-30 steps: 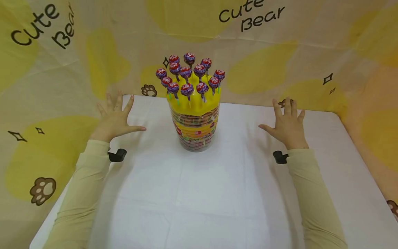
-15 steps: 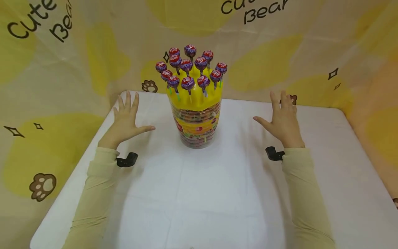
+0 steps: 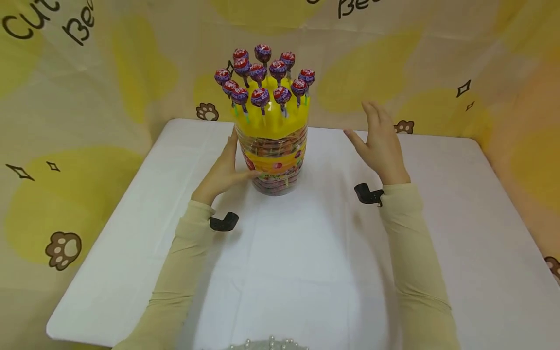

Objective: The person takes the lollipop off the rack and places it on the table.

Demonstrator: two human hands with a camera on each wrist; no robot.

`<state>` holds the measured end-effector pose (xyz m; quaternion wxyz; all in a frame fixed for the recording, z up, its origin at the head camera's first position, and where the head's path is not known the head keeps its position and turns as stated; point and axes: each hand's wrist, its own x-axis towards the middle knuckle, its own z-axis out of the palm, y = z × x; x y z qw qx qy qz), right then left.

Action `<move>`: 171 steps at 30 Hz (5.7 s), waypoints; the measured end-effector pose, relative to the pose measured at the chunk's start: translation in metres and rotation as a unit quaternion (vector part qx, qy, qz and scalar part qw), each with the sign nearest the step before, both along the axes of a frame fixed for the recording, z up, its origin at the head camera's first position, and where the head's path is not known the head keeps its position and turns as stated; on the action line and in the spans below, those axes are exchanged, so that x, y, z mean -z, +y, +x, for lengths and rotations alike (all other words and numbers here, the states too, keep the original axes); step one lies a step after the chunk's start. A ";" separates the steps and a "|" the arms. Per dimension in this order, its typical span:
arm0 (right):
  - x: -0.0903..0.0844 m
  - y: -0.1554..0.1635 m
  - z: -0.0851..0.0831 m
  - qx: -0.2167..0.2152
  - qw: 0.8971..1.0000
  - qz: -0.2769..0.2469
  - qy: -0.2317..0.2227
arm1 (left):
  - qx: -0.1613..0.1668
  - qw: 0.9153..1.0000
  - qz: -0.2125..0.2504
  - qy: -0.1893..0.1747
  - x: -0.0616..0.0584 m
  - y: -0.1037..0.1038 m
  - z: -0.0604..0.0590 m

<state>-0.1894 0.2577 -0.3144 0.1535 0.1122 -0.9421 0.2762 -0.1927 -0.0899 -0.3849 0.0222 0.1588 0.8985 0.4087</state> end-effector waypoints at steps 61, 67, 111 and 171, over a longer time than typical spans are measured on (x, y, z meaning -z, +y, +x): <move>0.024 -0.054 -0.001 -0.078 0.823 -0.562 0.016 | -0.087 0.979 0.186 0.011 0.017 0.028 0.009; 0.064 -0.039 -0.001 -0.070 0.819 -0.564 -0.083 | -0.090 0.978 0.190 0.011 0.018 0.027 0.010; 0.128 -0.026 -0.012 0.116 0.921 -0.305 -0.215 | -0.075 0.976 0.201 0.033 0.021 0.033 0.012; -0.017 -0.123 0.005 -0.055 0.840 -0.521 0.142 | -0.077 0.976 0.200 0.024 0.022 0.032 0.007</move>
